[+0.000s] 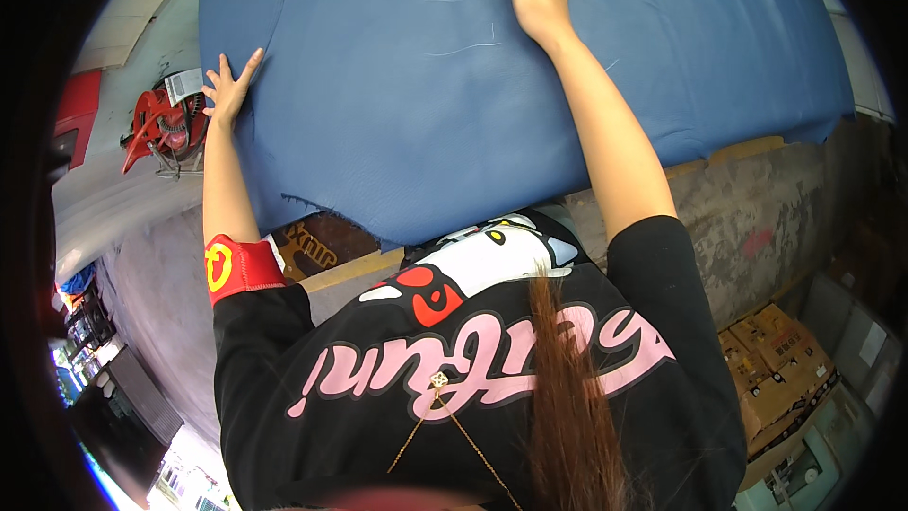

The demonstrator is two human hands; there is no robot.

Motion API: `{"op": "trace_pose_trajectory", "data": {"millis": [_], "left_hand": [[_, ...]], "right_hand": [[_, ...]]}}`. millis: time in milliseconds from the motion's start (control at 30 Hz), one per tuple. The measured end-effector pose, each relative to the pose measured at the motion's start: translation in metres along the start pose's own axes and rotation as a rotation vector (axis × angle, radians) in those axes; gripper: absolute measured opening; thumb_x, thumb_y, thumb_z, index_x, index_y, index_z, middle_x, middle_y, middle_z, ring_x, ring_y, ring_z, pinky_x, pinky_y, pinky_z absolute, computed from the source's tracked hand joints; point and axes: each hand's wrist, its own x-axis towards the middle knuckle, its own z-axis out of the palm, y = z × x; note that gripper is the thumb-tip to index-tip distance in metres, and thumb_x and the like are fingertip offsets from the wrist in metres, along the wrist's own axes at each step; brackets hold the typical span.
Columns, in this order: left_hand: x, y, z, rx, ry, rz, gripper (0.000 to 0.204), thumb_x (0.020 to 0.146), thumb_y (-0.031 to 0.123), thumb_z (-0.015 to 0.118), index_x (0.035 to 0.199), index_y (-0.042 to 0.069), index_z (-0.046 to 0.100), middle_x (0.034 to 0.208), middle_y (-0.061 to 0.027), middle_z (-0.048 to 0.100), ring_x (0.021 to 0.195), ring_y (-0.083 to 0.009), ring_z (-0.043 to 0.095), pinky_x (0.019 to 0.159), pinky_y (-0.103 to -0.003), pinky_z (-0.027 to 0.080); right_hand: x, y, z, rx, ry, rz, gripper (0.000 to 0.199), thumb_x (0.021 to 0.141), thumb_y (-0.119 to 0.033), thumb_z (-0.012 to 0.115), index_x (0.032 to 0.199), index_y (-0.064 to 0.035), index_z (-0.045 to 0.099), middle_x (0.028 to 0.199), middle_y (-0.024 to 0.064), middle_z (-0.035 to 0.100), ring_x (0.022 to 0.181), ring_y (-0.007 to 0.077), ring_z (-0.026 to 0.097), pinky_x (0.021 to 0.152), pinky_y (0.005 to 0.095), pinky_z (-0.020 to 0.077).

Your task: The person unfolds a large piece of blue fabric on a table and uses a pencil to draw curved and straight lines on the surface. The person adjusts the fabric and continues marking patterns across the material.

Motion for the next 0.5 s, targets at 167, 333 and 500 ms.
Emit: {"op": "trace_pose_trajectory", "data": {"millis": [167, 333, 500], "left_hand": [[-0.005, -0.002, 0.010, 0.150, 0.086, 0.086, 0.127, 0.065, 0.093, 0.048, 0.156, 0.011, 0.017, 0.159, -0.0274, 0.008, 0.147, -0.0473, -0.002, 0.109, -0.073, -0.001], [-0.007, -0.003, 0.021, 0.166, 0.207, 0.152, 0.119, 0.070, 0.091, 0.046, 0.155, 0.011, 0.024, 0.159, -0.0253, 0.016, 0.148, -0.0449, 0.007, 0.112, -0.070, 0.002], [-0.008, -0.003, 0.021, 0.118, 0.257, 0.198, 0.110, 0.070, 0.088, 0.051, 0.152, 0.017, 0.034, 0.158, -0.0229, 0.022, 0.148, -0.0440, 0.010, 0.113, -0.067, 0.002]], "right_hand": [[-0.055, -0.011, -0.028, 0.232, 0.327, 0.112, 0.034, 0.103, -0.029, 0.044, 0.114, -0.0058, 0.067, 0.095, 0.0074, 0.070, 0.094, 0.0170, 0.064, 0.092, 0.0310, 0.0467], [-0.097, -0.026, -0.016, 0.393, 0.263, 0.184, 0.013, 0.097, -0.012, 0.053, 0.094, -0.0038, 0.063, 0.088, 0.0054, 0.066, 0.085, 0.0132, 0.063, 0.083, 0.0277, 0.0490], [-0.091, -0.048, -0.007, 0.469, 0.230, 0.258, 0.007, 0.094, -0.008, 0.054, 0.094, -0.0030, 0.059, 0.085, 0.0045, 0.064, 0.081, 0.0121, 0.062, 0.079, 0.0266, 0.0490]]}}
